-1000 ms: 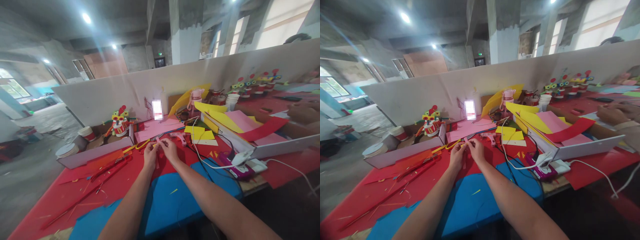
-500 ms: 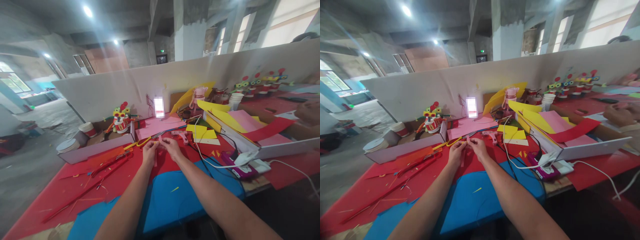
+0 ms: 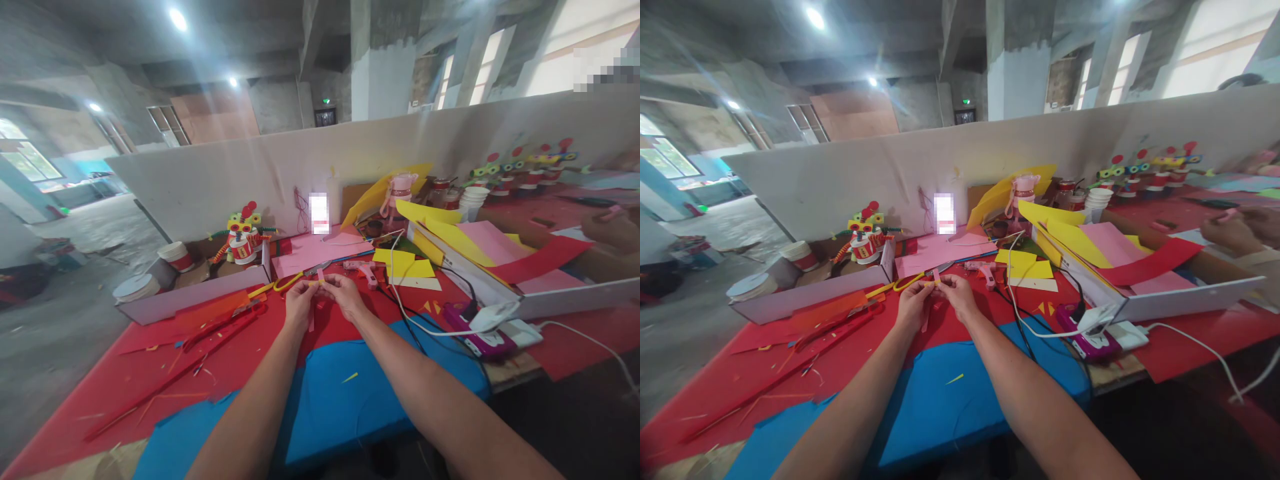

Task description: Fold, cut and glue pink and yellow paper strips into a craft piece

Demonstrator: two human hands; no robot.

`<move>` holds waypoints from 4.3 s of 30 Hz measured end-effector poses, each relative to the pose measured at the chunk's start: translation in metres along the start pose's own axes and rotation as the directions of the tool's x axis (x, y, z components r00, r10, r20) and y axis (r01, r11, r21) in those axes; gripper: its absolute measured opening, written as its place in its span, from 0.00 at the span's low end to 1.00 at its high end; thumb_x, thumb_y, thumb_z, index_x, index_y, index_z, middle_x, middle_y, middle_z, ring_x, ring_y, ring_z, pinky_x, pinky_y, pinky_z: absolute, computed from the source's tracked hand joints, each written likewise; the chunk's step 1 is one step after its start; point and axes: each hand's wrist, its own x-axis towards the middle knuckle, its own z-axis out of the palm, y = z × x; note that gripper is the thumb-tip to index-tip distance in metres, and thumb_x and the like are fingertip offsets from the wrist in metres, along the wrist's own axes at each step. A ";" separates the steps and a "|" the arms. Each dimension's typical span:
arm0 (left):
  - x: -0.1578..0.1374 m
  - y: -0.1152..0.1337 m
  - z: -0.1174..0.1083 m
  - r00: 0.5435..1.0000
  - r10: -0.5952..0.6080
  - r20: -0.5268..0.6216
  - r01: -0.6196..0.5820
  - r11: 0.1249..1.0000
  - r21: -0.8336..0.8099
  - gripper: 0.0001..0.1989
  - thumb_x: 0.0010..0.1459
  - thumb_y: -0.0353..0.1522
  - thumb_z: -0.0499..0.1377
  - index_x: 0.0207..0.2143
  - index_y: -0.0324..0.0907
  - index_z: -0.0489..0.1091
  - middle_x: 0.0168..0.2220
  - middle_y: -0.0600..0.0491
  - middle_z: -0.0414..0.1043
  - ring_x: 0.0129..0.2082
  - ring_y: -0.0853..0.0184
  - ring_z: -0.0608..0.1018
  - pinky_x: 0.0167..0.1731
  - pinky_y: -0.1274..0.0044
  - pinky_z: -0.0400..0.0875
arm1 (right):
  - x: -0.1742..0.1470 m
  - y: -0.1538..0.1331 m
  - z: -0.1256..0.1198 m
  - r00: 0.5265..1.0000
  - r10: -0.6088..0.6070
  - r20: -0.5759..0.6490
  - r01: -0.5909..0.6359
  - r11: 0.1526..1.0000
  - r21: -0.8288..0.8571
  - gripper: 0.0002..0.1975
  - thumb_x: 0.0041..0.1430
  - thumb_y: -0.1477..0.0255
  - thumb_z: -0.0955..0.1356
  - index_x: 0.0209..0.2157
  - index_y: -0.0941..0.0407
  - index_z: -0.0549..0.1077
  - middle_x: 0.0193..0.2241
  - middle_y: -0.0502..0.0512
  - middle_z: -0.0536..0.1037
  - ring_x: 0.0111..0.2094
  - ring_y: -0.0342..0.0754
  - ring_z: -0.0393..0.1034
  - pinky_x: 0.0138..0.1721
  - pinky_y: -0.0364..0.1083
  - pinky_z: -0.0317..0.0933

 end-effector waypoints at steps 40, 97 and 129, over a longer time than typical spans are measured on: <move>0.014 0.019 -0.020 0.863 0.362 0.352 -0.504 0.660 0.557 0.03 0.49 0.32 0.63 0.27 0.47 0.79 0.28 0.51 0.77 0.30 0.64 0.75 0.36 0.74 0.68 | 0.001 -0.004 -0.004 0.999 0.031 0.019 -0.030 0.997 -0.075 0.13 0.36 0.67 0.77 0.25 0.57 0.76 0.24 0.50 0.78 0.26 0.46 0.74 0.38 0.51 0.71; 0.003 0.016 -0.011 0.989 0.103 0.109 -0.138 0.906 0.401 0.15 0.44 0.41 0.68 0.30 0.40 0.76 0.27 0.53 0.76 0.28 0.68 0.74 0.32 0.77 0.67 | -0.003 -0.006 0.001 1.000 -0.015 -0.025 0.014 0.997 -0.073 0.18 0.35 0.66 0.77 0.31 0.58 0.77 0.28 0.51 0.80 0.31 0.46 0.74 0.41 0.47 0.67; 0.001 0.014 -0.014 0.993 -0.086 0.074 0.066 0.967 0.247 0.17 0.36 0.38 0.71 0.25 0.37 0.73 0.19 0.57 0.69 0.17 0.73 0.70 0.19 0.77 0.71 | -0.002 -0.003 -0.004 0.998 0.057 0.035 -0.054 0.995 -0.088 0.16 0.36 0.67 0.78 0.30 0.58 0.77 0.28 0.52 0.81 0.31 0.48 0.77 0.43 0.50 0.72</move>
